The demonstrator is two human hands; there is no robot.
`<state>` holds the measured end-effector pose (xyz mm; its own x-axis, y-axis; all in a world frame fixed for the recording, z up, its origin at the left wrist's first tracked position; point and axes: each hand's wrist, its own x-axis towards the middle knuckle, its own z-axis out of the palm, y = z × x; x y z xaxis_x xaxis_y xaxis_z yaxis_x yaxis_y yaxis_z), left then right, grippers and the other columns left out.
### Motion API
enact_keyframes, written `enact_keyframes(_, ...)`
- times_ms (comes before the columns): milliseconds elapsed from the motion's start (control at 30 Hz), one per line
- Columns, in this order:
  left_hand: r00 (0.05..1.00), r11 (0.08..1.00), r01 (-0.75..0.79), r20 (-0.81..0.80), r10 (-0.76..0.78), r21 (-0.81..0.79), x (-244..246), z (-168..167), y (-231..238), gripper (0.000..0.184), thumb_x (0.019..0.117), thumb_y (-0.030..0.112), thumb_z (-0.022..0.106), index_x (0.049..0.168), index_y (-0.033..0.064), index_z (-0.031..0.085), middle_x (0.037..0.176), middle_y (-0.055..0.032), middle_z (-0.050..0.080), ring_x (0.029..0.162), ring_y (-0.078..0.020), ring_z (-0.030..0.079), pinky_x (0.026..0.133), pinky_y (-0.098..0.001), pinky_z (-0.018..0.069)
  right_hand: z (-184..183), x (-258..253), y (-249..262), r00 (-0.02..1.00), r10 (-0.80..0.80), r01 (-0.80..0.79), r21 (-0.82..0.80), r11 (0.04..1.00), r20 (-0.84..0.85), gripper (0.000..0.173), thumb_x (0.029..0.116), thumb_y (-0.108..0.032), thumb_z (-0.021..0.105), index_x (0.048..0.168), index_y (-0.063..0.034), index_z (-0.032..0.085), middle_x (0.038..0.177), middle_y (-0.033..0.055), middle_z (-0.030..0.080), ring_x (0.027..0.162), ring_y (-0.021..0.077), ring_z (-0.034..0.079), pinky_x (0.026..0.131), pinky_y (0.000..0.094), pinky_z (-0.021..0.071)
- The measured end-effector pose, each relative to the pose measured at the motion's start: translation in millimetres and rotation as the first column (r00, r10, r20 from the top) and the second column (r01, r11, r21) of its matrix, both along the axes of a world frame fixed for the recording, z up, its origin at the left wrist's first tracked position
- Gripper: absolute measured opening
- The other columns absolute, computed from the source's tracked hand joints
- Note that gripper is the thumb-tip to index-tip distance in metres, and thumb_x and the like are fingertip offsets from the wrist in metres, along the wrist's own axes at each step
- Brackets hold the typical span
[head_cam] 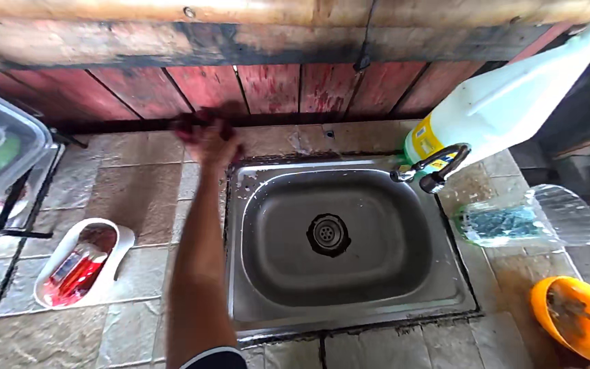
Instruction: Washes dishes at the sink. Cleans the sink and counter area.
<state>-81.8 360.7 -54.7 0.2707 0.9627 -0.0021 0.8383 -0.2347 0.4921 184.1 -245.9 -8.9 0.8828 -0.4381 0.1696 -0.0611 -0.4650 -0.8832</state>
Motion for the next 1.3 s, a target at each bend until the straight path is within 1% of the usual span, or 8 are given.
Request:
enact_keyframes(167, 0.899, 0.877, 0.437, -0.083, -0.429, 0.201, 174.6, -17.0, -85.5, 0.095, 0.0767, 0.079, 0.065, 0.149, 0.0183, 0.053, 0.154, -0.0159, 0.050, 0.148, -0.0419, 0.036, 0.118, -0.0719, 0.0156, -15.9, -3.1, -26.1, 0.985, 0.108, -0.110, 0.002, 0.994, 0.132, 0.044, 0.1085, -0.008, 0.033, 0.139, 0.0210, 0.044, 0.144, 0.0346, 0.050, 0.139, 0.0304, 0.050, 0.119, 0.0296, 0.0334)
enact_keyframes(433, 0.614, 0.616, 0.782, 0.060, -0.787, 0.092, 206.4, 25.0, -146.4, 0.037, 0.0927, 0.019, 0.066, 0.129, 0.0162, 0.072, 0.124, -0.0144, 0.070, 0.119, -0.0355, 0.065, 0.097, -0.0628, 0.0490, -37.7, 13.6, -59.1, 0.988, 0.073, -0.061, -0.091, 0.994, 0.137, 0.042, 0.1090, -0.015, 0.039, 0.134, 0.0145, 0.056, 0.136, 0.0301, 0.059, 0.135, 0.0298, 0.054, 0.118, 0.0318, 0.0344)
enact_keyframes(633, 0.944, 0.948, 0.316, -0.114, -0.311, 0.027, 81.5, 6.0, -94.8, 0.091, 0.0897, 0.073, 0.057, 0.159, 0.0169, 0.037, 0.167, -0.0178, 0.027, 0.154, -0.0510, 0.012, 0.115, -0.0786, 0.0112, -31.3, 10.0, -56.7, 0.985, 0.114, -0.109, -0.042, 0.993, 0.133, 0.043, 0.1081, -0.014, 0.038, 0.135, 0.0157, 0.054, 0.140, 0.0310, 0.056, 0.138, 0.0295, 0.051, 0.119, 0.0299, 0.0319)
enact_keyframes(733, 0.977, 0.986, 0.166, -0.133, -0.167, -0.017, 20.6, -2.2, -116.7, 0.090, 0.0894, 0.066, 0.064, 0.157, 0.0122, 0.040, 0.170, -0.0221, 0.013, 0.154, -0.0521, 0.006, 0.117, -0.0765, 0.0080, -31.5, 9.7, -61.5, 0.980, 0.140, -0.137, -0.033, 0.990, 0.139, 0.041, 0.1075, -0.011, 0.040, 0.134, 0.0161, 0.055, 0.139, 0.0314, 0.057, 0.137, 0.0302, 0.052, 0.119, 0.0292, 0.0323)
enact_keyframes(933, 0.910, 0.942, 0.269, -0.267, -0.318, -0.202, -60.5, 37.4, -243.8, 0.049, 0.0991, 0.028, 0.064, 0.140, 0.0021, 0.060, 0.159, -0.0161, 0.043, 0.153, -0.0393, 0.027, 0.124, -0.0573, 0.0187, -30.1, 10.5, -67.5, 0.976, 0.170, -0.168, -0.027, 0.985, 0.135, 0.039, 0.1063, -0.010, 0.042, 0.131, 0.0170, 0.057, 0.134, 0.0316, 0.060, 0.132, 0.0316, 0.056, 0.116, 0.0303, 0.0359)
enact_keyframes(1067, 0.960, 0.957, 0.269, -0.046, -0.275, -0.109, -83.0, 40.4, -230.2, 0.047, 0.0945, 0.019, 0.070, 0.137, 0.0002, 0.062, 0.145, -0.0211, 0.057, 0.139, -0.0376, 0.050, 0.118, -0.0541, 0.0349, -34.6, 13.5, -74.7, 0.967, 0.219, -0.218, -0.016, 0.976, 0.132, 0.042, 0.1062, -0.013, 0.045, 0.133, 0.0177, 0.055, 0.136, 0.0343, 0.057, 0.134, 0.0368, 0.054, 0.118, 0.0334, 0.0341)
enact_keyframes(1133, 0.995, 0.993, 0.104, 0.009, -0.104, -0.063, -64.9, 25.2, -203.7, 0.059, 0.0986, 0.026, 0.067, 0.151, 0.0029, 0.049, 0.158, -0.0209, 0.043, 0.148, -0.0379, 0.039, 0.121, -0.0551, 0.0287, -35.5, 15.4, -73.1, 0.968, 0.219, -0.219, -0.017, 0.976, 0.123, 0.044, 0.1063, -0.015, 0.044, 0.134, 0.0173, 0.054, 0.138, 0.0342, 0.056, 0.135, 0.0372, 0.052, 0.119, 0.0339, 0.0325)
enact_keyframes(1300, 0.993, 0.987, 0.117, 0.004, -0.118, 0.111, 57.9, -11.5, -167.4, 0.035, 0.1023, 0.023, 0.057, 0.132, 0.0092, 0.068, 0.141, -0.0119, 0.063, 0.137, -0.0323, 0.053, 0.116, -0.0550, 0.0379, -37.3, 15.4, -71.0, 0.973, 0.199, -0.195, -0.045, 0.980, 0.115, 0.043, 0.1062, -0.015, 0.045, 0.134, 0.0167, 0.055, 0.137, 0.0336, 0.057, 0.136, 0.0356, 0.053, 0.119, 0.0325, 0.0329)
